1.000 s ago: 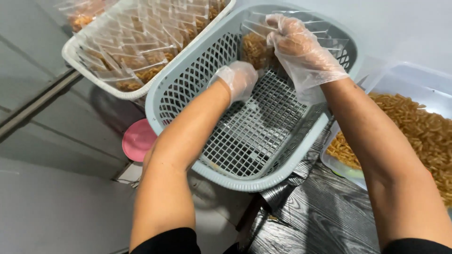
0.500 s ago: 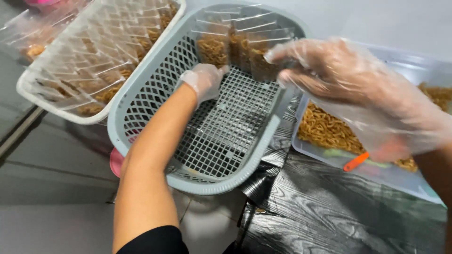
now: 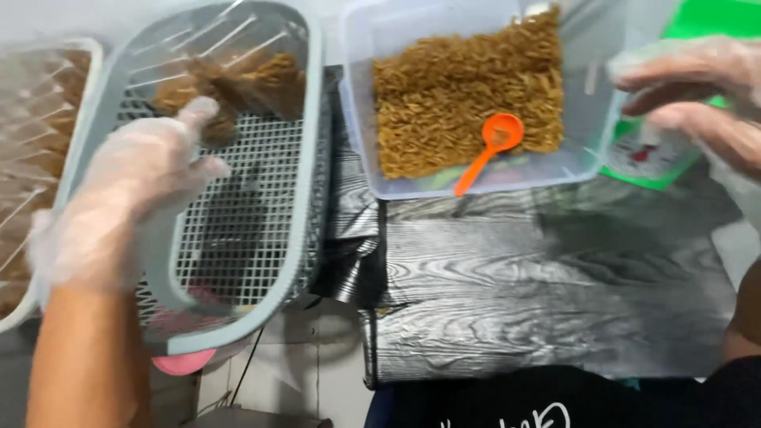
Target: Scooping dried mealworms into small plastic bags and sealing them for retail.
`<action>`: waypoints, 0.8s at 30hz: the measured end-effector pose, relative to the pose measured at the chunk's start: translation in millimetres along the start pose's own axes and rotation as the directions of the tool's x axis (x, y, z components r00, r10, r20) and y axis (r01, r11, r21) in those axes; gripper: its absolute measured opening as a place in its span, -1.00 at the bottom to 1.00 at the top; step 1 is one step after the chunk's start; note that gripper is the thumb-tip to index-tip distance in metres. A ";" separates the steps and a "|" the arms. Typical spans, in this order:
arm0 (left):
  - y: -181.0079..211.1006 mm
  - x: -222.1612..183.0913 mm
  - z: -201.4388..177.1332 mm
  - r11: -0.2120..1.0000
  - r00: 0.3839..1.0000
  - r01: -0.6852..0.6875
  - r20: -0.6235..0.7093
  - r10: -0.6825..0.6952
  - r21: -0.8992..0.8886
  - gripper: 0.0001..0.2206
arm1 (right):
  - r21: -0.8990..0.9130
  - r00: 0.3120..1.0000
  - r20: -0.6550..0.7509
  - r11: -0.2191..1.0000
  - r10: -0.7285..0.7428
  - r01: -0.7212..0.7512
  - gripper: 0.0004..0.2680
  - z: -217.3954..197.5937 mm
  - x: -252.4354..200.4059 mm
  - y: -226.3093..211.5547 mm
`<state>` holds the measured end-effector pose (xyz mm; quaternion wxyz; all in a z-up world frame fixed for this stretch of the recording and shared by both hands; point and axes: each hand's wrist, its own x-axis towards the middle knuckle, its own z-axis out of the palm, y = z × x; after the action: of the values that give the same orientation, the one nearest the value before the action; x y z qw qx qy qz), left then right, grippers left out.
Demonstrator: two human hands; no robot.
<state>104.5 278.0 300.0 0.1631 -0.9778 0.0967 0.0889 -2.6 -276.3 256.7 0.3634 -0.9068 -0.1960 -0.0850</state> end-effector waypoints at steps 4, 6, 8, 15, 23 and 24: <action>14.0 -37.6 11.1 0.829 0.742 0.028 -0.567 0.357 0.559 -0.25 | 0.228 0.961 -0.148 0.954 0.232 -0.196 -0.72 -2.9 -79.9 84.8; 76.4 -69.3 -37.3 0.913 0.783 -0.104 -0.533 0.320 0.395 -0.27 | 0.200 0.942 -0.130 0.939 0.310 -0.281 -0.73 2.0 -95.2 89.7; 130.8 -94.9 -63.3 0.951 0.825 -0.227 -0.478 0.302 0.210 -0.25 | 0.178 0.912 -0.110 0.911 0.395 -0.373 -0.75 17.4 -111.7 87.6; 261.7 -94.5 -0.9 0.566 0.593 -0.793 -0.504 0.628 -0.227 -0.21 | -0.129 0.881 -0.025 0.872 0.472 -0.471 -0.66 82.5 -168.6 112.5; 345.8 -35.2 110.4 0.080 0.685 -0.586 -0.441 0.580 -0.806 -0.35 | -0.270 0.776 -0.485 0.775 0.403 -0.571 -0.80 36.0 -271.0 152.9; 359.0 -19.1 142.6 0.082 0.728 -0.613 -0.522 0.445 -0.786 -0.42 | -0.326 0.755 -0.518 0.724 0.401 -0.608 -0.77 32.3 -282.4 157.9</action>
<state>-12.5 -4.2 62.8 -0.4800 -0.7807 0.3854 0.1078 -193.0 -440.9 50.9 0.1714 -0.9458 0.1732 -0.2146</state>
